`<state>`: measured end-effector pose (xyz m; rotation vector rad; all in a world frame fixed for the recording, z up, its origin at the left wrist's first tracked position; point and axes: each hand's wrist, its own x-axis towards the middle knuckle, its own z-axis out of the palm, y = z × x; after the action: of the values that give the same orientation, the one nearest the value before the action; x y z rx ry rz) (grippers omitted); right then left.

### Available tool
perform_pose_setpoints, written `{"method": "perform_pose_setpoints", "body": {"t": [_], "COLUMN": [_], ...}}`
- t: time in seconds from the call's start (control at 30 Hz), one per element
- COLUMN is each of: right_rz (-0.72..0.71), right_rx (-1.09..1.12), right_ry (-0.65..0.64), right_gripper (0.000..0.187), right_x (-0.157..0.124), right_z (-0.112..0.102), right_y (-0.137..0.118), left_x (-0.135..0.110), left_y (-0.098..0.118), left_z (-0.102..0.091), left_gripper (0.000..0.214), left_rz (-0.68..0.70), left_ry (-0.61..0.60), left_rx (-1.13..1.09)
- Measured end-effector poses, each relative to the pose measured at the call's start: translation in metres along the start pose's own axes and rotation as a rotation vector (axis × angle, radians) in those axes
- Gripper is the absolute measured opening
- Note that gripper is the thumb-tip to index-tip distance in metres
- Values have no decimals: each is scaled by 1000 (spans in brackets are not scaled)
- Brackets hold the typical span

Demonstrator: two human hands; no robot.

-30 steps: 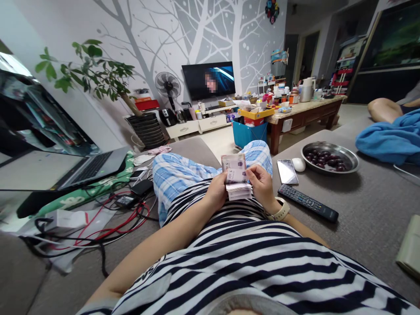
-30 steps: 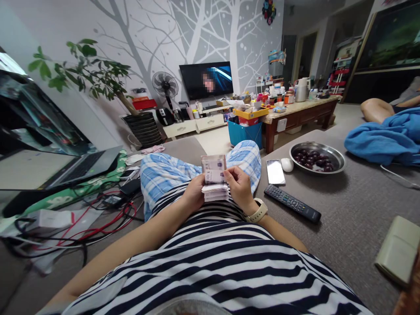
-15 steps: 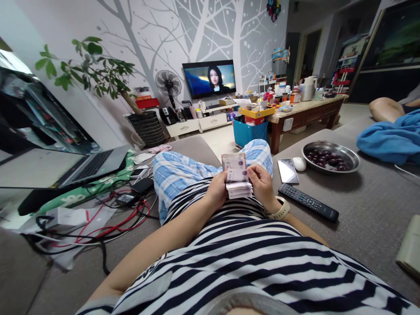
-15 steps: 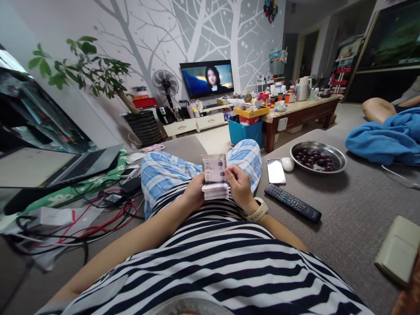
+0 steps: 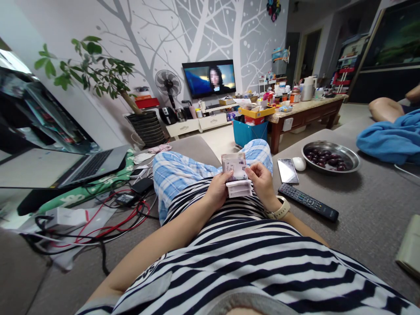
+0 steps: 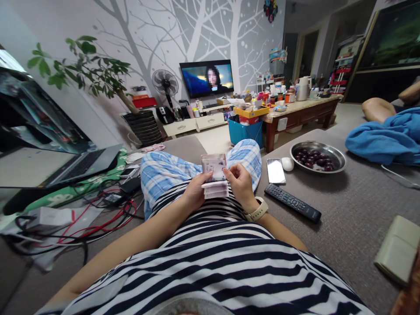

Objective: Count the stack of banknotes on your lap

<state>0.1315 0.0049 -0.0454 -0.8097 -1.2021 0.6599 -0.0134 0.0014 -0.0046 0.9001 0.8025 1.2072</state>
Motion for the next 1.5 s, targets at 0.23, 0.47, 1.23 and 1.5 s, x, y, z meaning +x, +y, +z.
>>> {"method": "perform_pose_setpoints", "body": {"t": [0.23,0.47,1.23,1.5], "right_rz": [13,15,-62,-79], "right_rx": [-63,-72,19,23], "right_ry": [3,-2,-40,-43], "right_gripper": [32,31,25,26], "right_x": [2,2,-6,-6], "right_z": [-2,-2,1,0], "right_y": [1,0,-15,-16], "left_x": [2,2,11,12], "left_y": [-2,-2,-1,-1], "left_z": [0,-1,-1,-2], "left_gripper": [21,19,17,17], "left_rz": [8,7,-16,-10], "left_ry": [13,23,35,56], "left_rx": [11,9,-69,-74]}}
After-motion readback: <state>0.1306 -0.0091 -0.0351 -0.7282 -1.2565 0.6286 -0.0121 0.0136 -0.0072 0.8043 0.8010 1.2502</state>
